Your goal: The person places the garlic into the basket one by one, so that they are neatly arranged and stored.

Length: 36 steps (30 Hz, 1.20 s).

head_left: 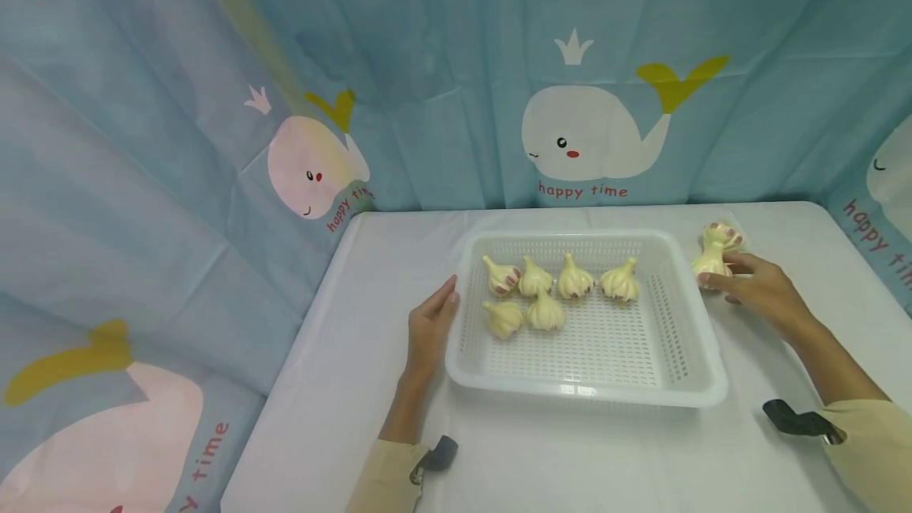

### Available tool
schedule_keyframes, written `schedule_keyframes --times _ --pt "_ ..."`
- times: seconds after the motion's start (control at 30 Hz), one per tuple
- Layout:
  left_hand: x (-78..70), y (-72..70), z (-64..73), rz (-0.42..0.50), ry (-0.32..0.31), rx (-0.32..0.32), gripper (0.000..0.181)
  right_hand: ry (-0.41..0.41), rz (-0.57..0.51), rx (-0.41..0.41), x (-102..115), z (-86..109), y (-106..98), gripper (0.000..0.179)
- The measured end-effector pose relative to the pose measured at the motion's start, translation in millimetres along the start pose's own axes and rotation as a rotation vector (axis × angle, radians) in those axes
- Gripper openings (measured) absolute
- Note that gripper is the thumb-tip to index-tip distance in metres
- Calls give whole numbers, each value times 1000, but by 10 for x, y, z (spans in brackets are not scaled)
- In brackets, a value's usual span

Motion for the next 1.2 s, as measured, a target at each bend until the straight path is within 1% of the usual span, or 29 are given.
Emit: schedule_keyframes --times 0.17,0.27,0.53,0.63,0.77,0.93,1.1,1.2 --pt "-1 -1 -3 -2 0 -2 46 31 -15 -7 21 17 -30 91" --pt "-7 -2 -8 -9 -3 -7 47 36 -25 -11 45 30 -47 90" --pt "10 -9 -10 -11 -21 -12 48 9 -51 -40 116 82 -59 87" --pt "14 -11 -8 -11 -25 -12 48 16 -66 -47 148 104 -80 88" --pt "10 -12 -4 -10 -20 -9 48 16 -89 -58 205 130 -114 89" --pt "3 -9 -2 -3 -12 -7 48 -18 -106 -68 283 173 -135 90" --pt "8 -7 -7 4 -12 -3 47 -28 -154 -84 369 224 -148 90" --pt "11 -7 -9 0 -10 -4 47 -31 -165 -98 438 259 -162 89"
Point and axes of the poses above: each hand's wrist, its own z-axis away from the middle knuckle, its own y-axis out of the palm, x = y × z, the point moved 2 cm from there along -z, towards the middle knuckle, and after that the axes turned 3 degrees about -x, right-handed, at the moved point
